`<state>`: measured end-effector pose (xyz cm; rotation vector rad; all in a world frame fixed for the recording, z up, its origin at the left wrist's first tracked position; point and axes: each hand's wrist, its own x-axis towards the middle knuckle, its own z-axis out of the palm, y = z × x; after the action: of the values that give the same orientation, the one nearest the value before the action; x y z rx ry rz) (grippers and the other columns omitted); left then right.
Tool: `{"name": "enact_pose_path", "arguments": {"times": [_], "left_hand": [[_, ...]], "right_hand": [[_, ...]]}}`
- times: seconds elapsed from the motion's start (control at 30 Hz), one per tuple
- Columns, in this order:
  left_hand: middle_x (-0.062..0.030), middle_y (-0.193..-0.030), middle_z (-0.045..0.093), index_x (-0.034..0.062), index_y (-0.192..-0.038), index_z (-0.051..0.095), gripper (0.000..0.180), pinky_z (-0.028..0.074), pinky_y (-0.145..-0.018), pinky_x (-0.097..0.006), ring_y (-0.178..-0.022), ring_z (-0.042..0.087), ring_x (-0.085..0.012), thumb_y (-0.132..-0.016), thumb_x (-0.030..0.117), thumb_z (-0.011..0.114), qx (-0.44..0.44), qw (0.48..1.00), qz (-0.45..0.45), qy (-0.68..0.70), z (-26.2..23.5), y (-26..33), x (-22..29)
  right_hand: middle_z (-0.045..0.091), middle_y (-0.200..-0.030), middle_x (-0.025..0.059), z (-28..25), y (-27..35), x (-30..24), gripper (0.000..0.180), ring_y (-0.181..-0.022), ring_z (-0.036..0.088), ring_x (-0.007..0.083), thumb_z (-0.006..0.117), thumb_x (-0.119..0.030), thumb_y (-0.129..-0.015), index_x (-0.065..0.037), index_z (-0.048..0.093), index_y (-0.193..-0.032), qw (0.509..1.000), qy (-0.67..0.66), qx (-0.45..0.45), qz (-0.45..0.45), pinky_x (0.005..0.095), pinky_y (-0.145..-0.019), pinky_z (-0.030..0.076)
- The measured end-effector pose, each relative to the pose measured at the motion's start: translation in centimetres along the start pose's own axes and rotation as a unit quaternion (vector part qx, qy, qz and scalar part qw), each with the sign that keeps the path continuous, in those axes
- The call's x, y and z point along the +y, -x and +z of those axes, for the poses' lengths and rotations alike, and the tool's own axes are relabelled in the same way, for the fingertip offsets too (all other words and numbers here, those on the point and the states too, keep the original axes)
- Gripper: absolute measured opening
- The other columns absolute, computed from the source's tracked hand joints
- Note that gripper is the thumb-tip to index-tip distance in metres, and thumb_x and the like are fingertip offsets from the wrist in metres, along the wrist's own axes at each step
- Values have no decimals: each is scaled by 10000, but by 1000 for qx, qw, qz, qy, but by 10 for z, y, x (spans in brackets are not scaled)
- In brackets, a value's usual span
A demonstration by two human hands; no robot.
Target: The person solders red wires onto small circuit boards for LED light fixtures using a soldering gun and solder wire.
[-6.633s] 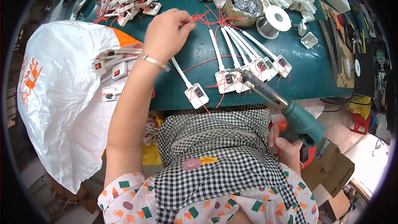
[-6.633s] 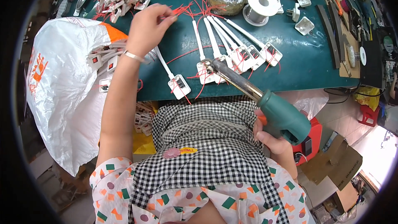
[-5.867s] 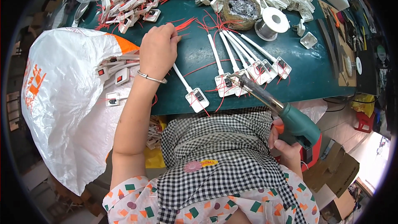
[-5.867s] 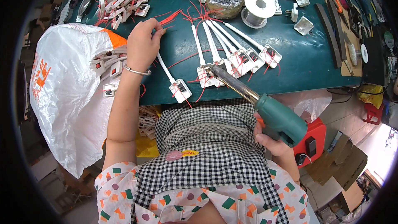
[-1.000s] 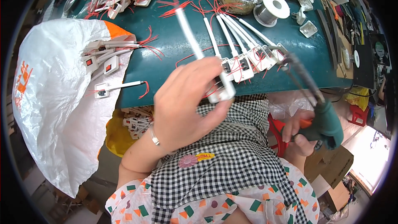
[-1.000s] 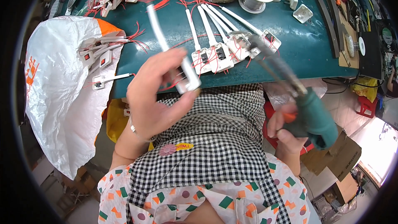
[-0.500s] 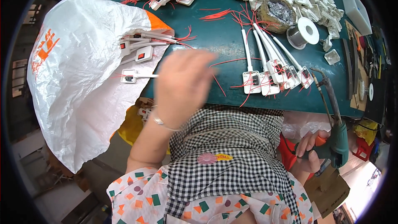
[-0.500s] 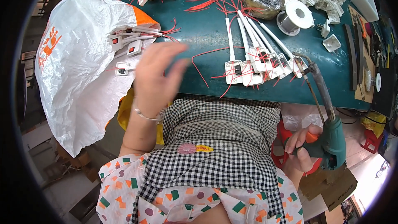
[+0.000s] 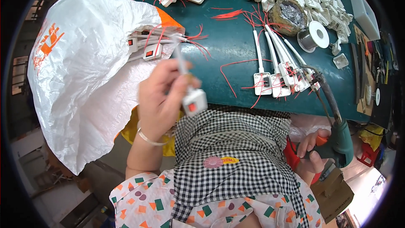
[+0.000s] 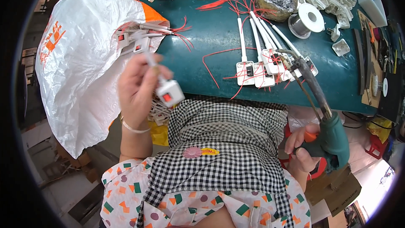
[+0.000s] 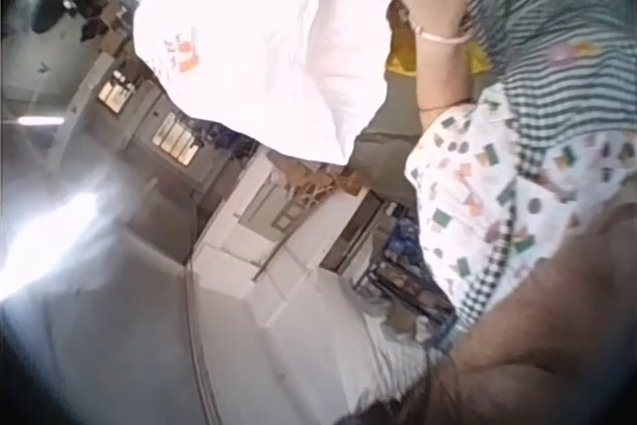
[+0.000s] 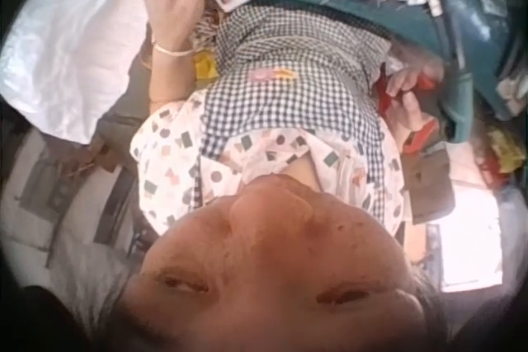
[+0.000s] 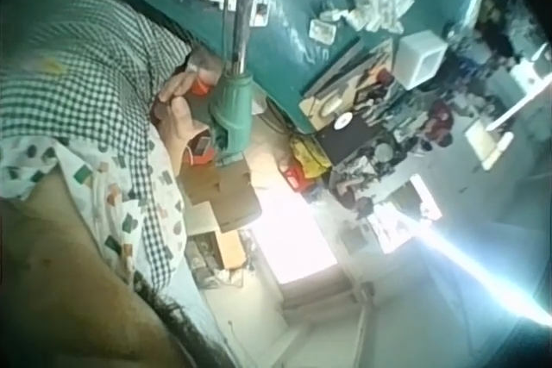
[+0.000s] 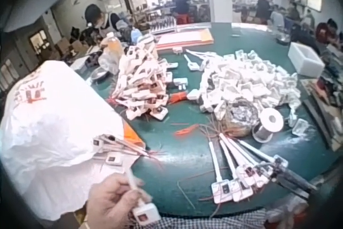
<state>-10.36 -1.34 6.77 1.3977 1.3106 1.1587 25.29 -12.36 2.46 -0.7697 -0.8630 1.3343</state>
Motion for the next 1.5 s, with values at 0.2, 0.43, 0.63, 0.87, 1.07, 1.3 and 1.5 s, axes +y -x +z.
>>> {"name": "enact_pose_path", "arguments": {"times": [0.2,0.43,0.63,0.87,1.07,1.3,1.5], "left_hand": [[-83,-778,682,-12,-1026,572,203,479,-470,-198,-538,575,-63,-949,156,656,-67,956,-165,232,54,-30,-41],[-83,-763,665,-45,-1064,528,293,461,-437,-204,-510,563,-65,-881,75,723,8,982,-159,98,69,-32,-43],[-68,-826,644,20,-948,654,208,473,-498,-240,-574,592,-99,-768,-10,754,-53,961,141,-234,53,-6,-31],[-59,-825,636,30,-846,699,224,501,-580,-288,-629,608,-203,-651,-26,794,-207,921,252,-211,64,1,-33],[-92,-796,691,15,-862,682,138,516,-575,-282,-675,659,-199,-751,-34,747,-32,997,58,-46,75,14,-43],[-86,-814,661,5,-885,670,103,502,-549,-256,-641,645,-170,-803,-44,709,-31,978,135,-155,70,8,-44],[-67,-856,633,-17,-859,664,72,486,-518,-210,-667,611,-98,-820,-65,699,-30,981,113,-156,72,4,-42]], "right_hand": [[524,-778,97,11,6,-3,622,-555,556,193,763,-116,-766,40,457,-1285,999,18,25,7,287,-495,477],[519,-747,79,14,8,-5,609,-554,550,194,780,-128,-747,44,491,-1254,998,30,54,31,282,-495,462],[513,-762,101,9,8,-4,618,-568,534,206,760,-91,-731,68,488,-1262,998,27,42,46,290,-502,454],[508,-771,93,19,9,-8,656,-600,538,206,758,-91,-719,74,476,-1288,994,31,62,88,307,-521,459],[598,-780,57,21,15,-21,406,-646,586,186,777,-137,-723,-3,595,-1061,968,123,45,213,307,-575,473],[631,-728,15,3,9,-13,198,-650,612,233,768,-264,-728,-119,643,-779,861,447,-158,185,345,-601,479],[644,-737,7,11,2,-9,191,-661,626,239,761,-289,-739,-134,655,-775,844,481,-153,182,358,-605,487]]}}
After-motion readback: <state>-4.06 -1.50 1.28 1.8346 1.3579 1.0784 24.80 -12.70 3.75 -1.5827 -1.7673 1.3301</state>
